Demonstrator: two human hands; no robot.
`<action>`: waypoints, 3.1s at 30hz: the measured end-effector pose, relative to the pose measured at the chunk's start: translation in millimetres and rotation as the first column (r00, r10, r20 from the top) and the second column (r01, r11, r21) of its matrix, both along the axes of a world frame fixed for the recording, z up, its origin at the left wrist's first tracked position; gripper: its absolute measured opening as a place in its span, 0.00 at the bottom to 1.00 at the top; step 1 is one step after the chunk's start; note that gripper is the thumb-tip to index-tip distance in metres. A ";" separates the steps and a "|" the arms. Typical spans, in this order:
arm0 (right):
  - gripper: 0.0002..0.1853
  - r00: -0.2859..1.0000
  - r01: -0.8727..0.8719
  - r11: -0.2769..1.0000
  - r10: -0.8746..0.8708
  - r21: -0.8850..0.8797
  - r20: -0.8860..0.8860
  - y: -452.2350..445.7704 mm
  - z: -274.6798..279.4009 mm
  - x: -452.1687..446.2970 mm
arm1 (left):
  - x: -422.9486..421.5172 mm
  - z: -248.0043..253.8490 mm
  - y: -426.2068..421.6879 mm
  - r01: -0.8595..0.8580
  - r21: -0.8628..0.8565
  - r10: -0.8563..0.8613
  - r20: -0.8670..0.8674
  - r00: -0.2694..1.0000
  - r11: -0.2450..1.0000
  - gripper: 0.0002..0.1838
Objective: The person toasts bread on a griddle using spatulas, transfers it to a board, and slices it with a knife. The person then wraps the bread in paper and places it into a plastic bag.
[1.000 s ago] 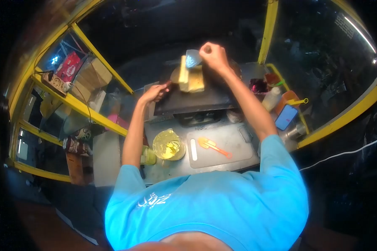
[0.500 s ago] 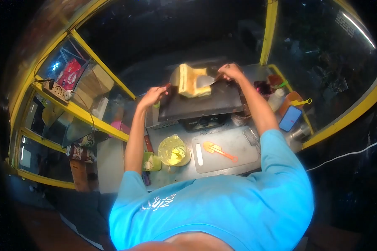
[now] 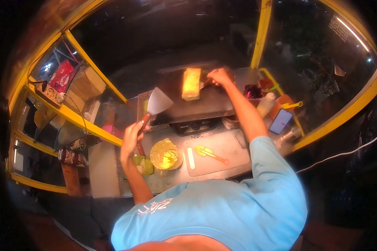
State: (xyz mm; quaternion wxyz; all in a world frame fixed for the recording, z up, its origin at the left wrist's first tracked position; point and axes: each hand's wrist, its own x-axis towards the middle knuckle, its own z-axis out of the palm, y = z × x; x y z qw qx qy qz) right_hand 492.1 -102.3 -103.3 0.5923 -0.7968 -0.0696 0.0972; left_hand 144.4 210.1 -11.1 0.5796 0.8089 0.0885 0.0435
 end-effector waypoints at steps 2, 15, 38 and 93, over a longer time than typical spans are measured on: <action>0.07 1.000 0.021 0.999 -0.021 -0.034 0.005 10.0 3.5 -2.8 | -29.2 -14.6 0.0 -0.023 -0.043 0.022 -0.009 1.000 0.999 0.21; 0.09 0.999 0.033 0.994 -0.030 -0.107 0.035 43.8 7.8 16.1 | -96.4 -23.6 -37.2 -0.174 -0.238 0.169 -0.038 0.985 0.956 0.25; 0.11 0.995 0.052 0.978 -0.034 -0.201 0.094 23.7 10.9 8.3 | -101.8 -32.3 -37.8 -0.146 -0.266 0.138 -0.051 0.989 0.953 0.26; 0.09 1.000 -0.005 0.993 0.006 -0.116 0.006 48.3 2.1 -7.7 | -91.0 -33.8 -68.7 -0.106 -0.602 0.144 0.015 0.989 0.791 0.21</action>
